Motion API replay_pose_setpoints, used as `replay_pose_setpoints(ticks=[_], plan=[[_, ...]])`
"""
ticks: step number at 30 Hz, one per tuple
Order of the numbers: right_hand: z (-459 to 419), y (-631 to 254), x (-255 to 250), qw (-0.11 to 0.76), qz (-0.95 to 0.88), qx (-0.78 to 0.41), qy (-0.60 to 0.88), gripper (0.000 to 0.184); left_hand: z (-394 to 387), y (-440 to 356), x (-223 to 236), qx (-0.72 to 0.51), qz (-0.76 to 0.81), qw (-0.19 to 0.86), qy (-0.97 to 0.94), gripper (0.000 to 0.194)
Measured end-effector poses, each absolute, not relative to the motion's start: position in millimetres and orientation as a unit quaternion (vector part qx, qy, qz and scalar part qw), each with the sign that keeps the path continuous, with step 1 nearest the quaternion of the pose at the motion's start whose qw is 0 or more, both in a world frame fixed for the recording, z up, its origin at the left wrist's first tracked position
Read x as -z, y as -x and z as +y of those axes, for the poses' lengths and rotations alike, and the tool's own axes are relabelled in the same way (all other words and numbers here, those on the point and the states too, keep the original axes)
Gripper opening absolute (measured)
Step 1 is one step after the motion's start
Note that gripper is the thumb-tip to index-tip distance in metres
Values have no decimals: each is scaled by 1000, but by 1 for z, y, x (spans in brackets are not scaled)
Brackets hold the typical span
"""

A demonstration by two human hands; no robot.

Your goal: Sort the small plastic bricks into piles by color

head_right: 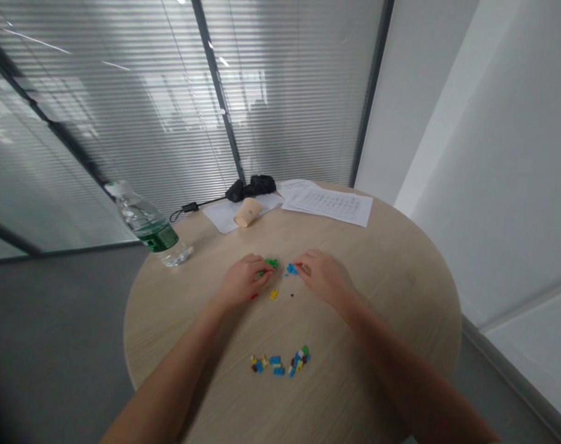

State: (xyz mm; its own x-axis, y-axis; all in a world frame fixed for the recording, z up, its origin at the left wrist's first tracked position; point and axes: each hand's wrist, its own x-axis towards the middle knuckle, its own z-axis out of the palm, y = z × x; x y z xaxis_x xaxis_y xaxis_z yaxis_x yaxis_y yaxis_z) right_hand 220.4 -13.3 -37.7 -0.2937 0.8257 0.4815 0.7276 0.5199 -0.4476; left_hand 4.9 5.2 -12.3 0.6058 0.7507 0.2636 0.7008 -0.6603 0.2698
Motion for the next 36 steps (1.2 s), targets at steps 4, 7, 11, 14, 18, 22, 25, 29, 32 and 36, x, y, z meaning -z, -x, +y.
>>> replay_pose_setpoints(ticks=[4, 7, 11, 14, 18, 22, 25, 29, 32, 36], plan=[[-37, -204, 24, 290, -861, -223, 353, 8, 2, -6, 9, -147, 367, 124, -910, 18], [-53, -192, 20, 212, -896, -289, 261, 8, -1, -7, 8, -114, 327, 138, -928, 18], [-61, -184, 22, 156, -917, -322, 174, 13, 0, -7, 9, -98, 330, 112, -932, 19], [-60, -184, 26, 127, -928, -317, 149, 15, 1, -5, 9, -90, 350, 93, -928, 21], [-59, -183, 28, 101, -935, -309, 142, 21, 1, -5, 9, -85, 351, 81, -929, 21], [-61, -182, 26, 84, -937, -301, 158, 25, 0, -6, 9, -85, 340, 75, -934, 22], [-61, -182, 22, 76, -936, -296, 176, 24, 1, -6, 10, -82, 348, 78, -931, 22], [-60, -185, 19, 77, -930, -302, 192, 22, 1, -6, 10, -82, 347, 78, -931, 22], [-59, -186, 19, 80, -929, -305, 194, 22, 1, -6, 9, -84, 345, 77, -932, 22], [-59, -185, 19, 77, -930, -296, 203, 18, 1, -6, 9, -83, 343, 78, -932, 22]])
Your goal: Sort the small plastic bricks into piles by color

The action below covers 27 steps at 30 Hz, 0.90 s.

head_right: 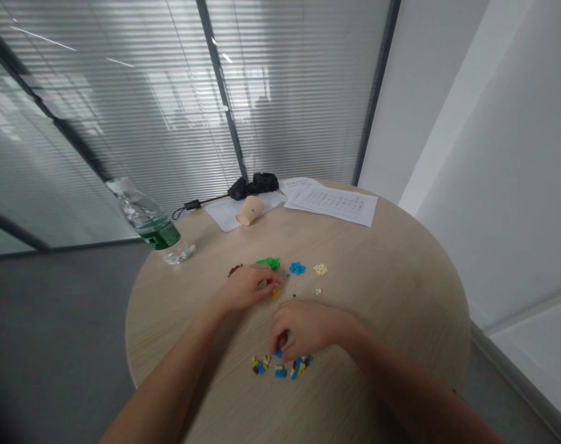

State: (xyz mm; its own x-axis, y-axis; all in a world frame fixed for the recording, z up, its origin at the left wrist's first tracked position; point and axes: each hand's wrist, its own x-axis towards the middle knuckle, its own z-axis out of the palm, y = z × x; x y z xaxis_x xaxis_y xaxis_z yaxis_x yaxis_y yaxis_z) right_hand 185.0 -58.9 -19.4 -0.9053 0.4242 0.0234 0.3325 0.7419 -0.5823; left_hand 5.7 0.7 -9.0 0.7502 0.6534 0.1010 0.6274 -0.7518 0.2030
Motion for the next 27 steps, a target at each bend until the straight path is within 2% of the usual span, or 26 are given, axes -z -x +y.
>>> replay_pose_setpoints(ticks=[6, 11, 14, 17, 21, 27], plan=[[-58, -187, 18, 101, -912, -333, 215, 12, 1, -6, 9, -73, 334, 82, -936, 22], [-46, -200, 19, 191, -861, -368, 296, 12, -1, -7, 7, -71, 342, 82, -933, 22], [-32, -209, 24, 267, -835, -296, 380, 11, -1, -7, 7, -78, 344, 81, -932, 21], [-18, -215, 33, 317, -811, -167, 462, 11, 0, -7, 9, -87, 336, 81, -934, 21], [-5, -218, 44, 323, -789, -60, 519, 9, 2, -7, 12, -93, 326, 75, -938, 22], [0, -215, 50, 296, -806, -25, 512, 11, 2, -7, 12, -105, 329, 77, -935, 22]])
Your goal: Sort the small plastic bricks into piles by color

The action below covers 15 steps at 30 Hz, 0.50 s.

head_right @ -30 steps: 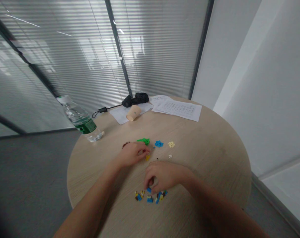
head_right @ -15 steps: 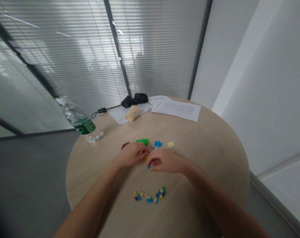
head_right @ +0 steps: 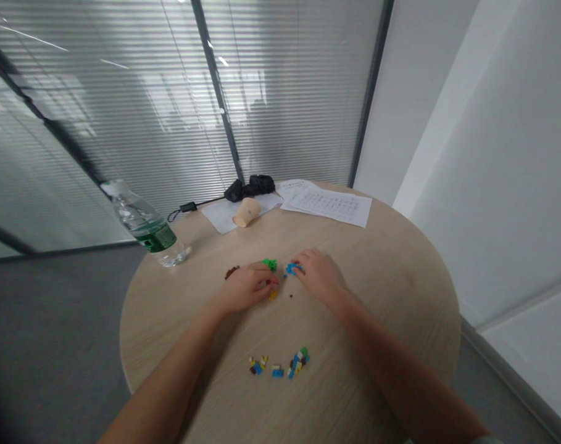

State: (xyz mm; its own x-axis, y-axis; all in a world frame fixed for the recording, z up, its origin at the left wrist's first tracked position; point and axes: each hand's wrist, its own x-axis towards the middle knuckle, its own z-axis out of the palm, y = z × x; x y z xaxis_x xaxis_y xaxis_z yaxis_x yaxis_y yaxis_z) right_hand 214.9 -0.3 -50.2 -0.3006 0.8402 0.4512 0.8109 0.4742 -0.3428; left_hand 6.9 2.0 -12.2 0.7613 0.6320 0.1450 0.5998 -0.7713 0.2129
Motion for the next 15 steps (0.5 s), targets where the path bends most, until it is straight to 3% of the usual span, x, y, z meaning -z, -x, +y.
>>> replay_pose_setpoints(ticks=[15], plan=[[-3, -204, 48, 279, -840, -49, 463, 17, 3, -5, 12, -99, 341, 84, -931, 23]])
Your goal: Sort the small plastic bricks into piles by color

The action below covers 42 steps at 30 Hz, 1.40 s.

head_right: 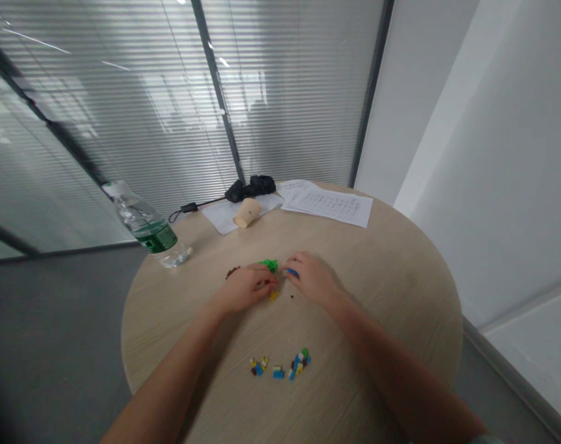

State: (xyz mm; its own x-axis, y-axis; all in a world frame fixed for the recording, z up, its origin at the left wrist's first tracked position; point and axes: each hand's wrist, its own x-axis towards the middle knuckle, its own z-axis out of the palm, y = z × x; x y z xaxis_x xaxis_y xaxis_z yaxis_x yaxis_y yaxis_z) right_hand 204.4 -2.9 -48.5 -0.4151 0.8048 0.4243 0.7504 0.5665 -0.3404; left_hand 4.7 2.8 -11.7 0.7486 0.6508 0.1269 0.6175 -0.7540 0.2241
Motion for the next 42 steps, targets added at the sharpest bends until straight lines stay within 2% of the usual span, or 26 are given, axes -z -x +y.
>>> replay_pose_setpoints(ticks=[12, 25, 35, 40, 42], plan=[[1, -195, 50, 225, -853, -26, 470, 15, 3, -5, 12, -103, 333, 74, -935, 23], [-6, -210, 41, 247, -823, -14, 511, 13, 2, -5, 10, -84, 345, 71, -932, 23], [-15, -202, 32, 169, -813, -42, 556, 16, 0, -6, 6, -79, 359, 70, -927, 24], [-14, -204, 29, 203, -809, -48, 550, 17, -1, -6, 5, -79, 358, 71, -928, 23], [-19, -205, 25, 233, -813, -84, 527, 14, -1, -6, 4, -79, 362, 71, -926, 23]])
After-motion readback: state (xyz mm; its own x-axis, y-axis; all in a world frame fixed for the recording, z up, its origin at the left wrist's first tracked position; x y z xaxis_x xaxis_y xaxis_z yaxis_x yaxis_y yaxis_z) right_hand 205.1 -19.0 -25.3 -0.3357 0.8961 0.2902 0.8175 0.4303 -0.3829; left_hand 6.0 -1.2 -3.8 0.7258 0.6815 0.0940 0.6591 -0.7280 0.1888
